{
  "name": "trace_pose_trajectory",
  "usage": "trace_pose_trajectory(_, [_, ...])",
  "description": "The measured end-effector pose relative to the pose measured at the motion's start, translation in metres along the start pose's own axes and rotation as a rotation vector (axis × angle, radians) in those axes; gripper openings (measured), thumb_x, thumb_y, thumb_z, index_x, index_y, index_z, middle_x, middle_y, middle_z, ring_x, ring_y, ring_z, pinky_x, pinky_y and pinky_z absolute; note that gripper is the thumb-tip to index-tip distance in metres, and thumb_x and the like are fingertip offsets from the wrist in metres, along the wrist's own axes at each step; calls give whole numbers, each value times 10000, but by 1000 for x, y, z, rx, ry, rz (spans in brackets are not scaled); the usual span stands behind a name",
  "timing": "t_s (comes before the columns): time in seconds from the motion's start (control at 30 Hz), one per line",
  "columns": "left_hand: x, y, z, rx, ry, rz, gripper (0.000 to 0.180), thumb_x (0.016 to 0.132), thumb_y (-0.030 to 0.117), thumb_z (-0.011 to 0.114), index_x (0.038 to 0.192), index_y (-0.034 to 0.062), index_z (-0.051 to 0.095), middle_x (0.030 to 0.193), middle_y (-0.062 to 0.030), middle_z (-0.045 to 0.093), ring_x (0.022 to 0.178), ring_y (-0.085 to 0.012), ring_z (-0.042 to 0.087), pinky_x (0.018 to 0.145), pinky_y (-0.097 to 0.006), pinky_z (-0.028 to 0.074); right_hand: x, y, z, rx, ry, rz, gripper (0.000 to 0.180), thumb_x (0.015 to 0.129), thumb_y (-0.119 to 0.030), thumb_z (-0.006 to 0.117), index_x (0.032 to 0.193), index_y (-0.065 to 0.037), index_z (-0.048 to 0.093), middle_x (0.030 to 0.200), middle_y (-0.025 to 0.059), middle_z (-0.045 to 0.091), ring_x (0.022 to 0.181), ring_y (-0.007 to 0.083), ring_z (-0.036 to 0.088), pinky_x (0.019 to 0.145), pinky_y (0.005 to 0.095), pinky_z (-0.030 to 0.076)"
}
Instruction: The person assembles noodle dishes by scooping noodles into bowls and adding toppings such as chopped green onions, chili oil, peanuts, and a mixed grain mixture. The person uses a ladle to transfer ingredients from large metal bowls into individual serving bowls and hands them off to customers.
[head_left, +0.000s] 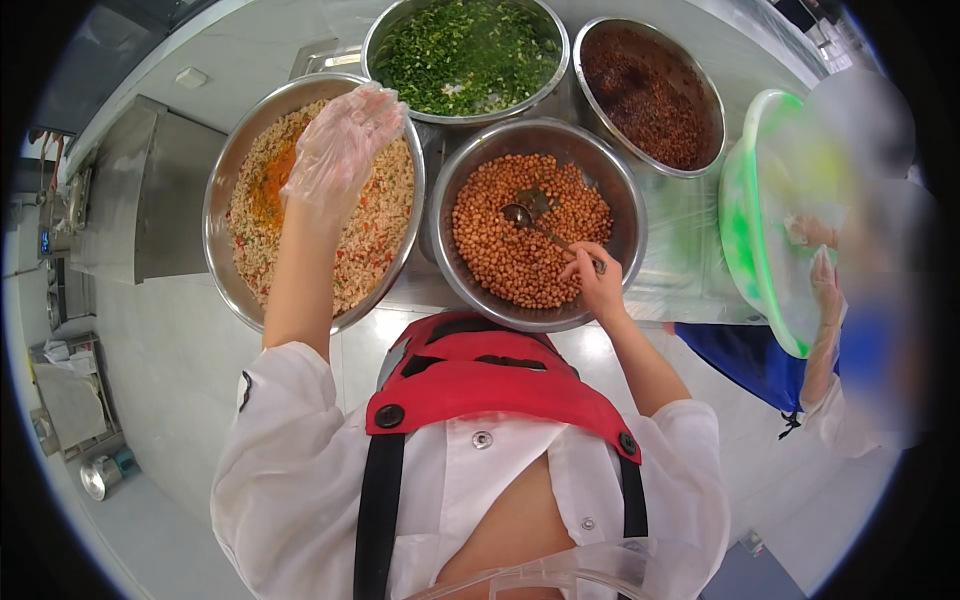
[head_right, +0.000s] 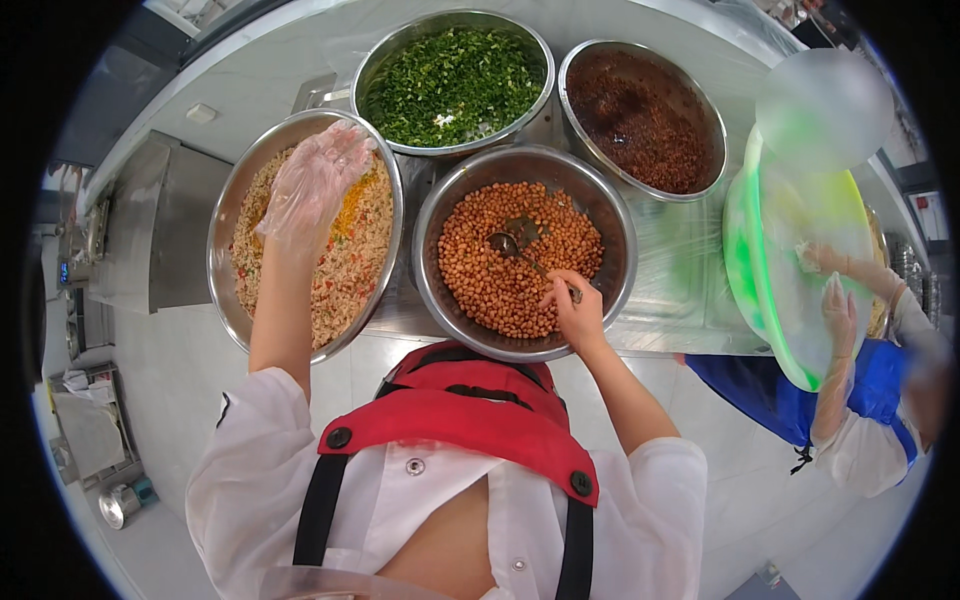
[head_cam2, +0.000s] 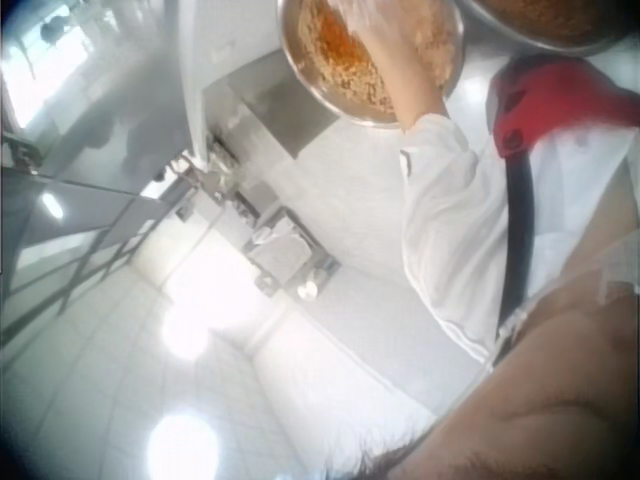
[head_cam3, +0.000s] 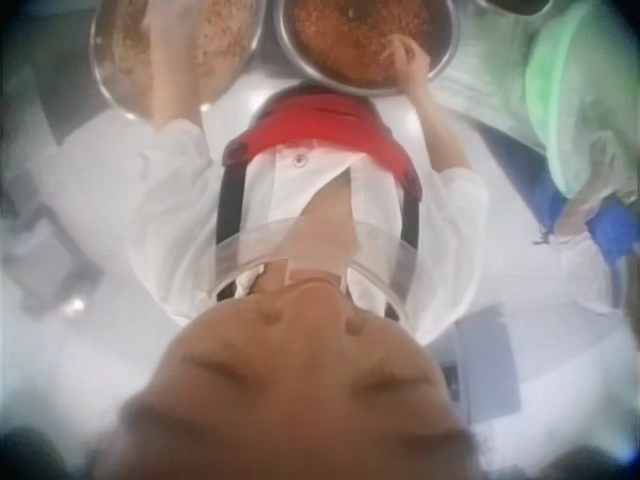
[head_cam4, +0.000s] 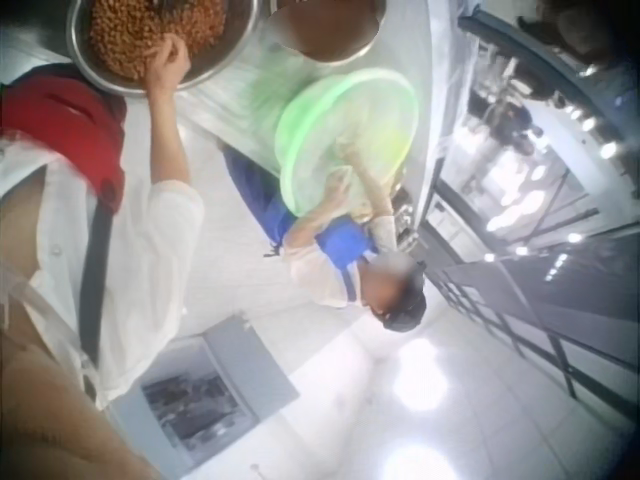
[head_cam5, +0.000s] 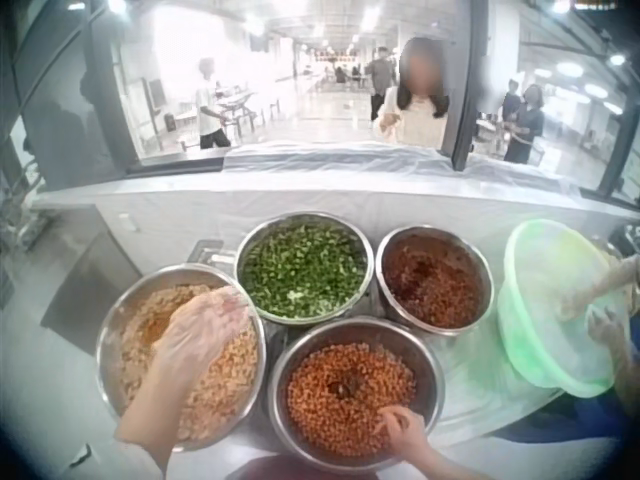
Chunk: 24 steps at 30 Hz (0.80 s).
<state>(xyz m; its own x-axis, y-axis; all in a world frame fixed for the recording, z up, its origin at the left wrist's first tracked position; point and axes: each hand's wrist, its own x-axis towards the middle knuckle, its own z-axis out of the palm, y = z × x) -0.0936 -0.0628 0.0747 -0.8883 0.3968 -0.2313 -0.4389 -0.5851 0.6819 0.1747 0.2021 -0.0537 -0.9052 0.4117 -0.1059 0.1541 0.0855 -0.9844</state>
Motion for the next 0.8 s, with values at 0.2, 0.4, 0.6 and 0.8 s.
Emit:
trace_pose_trajectory(0.2, [35, 0, 30, 48, -76, -30, 321, 870, 107, 532, 1086, -118, 453, 1109, -257, 492, 1037, -392, 523, 904, -456, 491, 11, -1, -16, 280, 43, 209, 195, 935, -129, 448, 985, 36, 538, 770, 150, 631, 618, 167, 623, 605, 262, 489])
trace_pose_trajectory(0.4, [81, -1, 78, 117, -163, 12, 260, 850, 107, 584, 1010, -75, 490, 1059, -264, 501, 941, -366, 563, 813, -398, 547, 20, -25, -37, 389, 123, 272, 202, 928, -156, 461, 974, 18, 551, 769, 133, 636, 586, 148, 598, 557, 246, 436])
trace_pose_trajectory(0.6, [147, -7, 96, 77, -231, -73, 156, 863, 142, 556, 870, -12, 532, 1011, -204, 545, 864, -332, 594, 748, -407, 558, 32, -71, -61, 336, 134, 191, 211, 921, -174, 493, 959, 19, 568, 767, 134, 631, 572, 155, 586, 563, 254, 455])
trace_pose_trajectory(0.8, [168, -12, 132, 87, -70, -80, 209, 898, 215, 510, 928, 9, 489, 931, -176, 543, 821, -351, 595, 707, -449, 559, 37, -83, -76, 334, 135, 155, 229, 924, -172, 492, 952, 46, 555, 750, 156, 631, 556, 163, 590, 536, 253, 459])
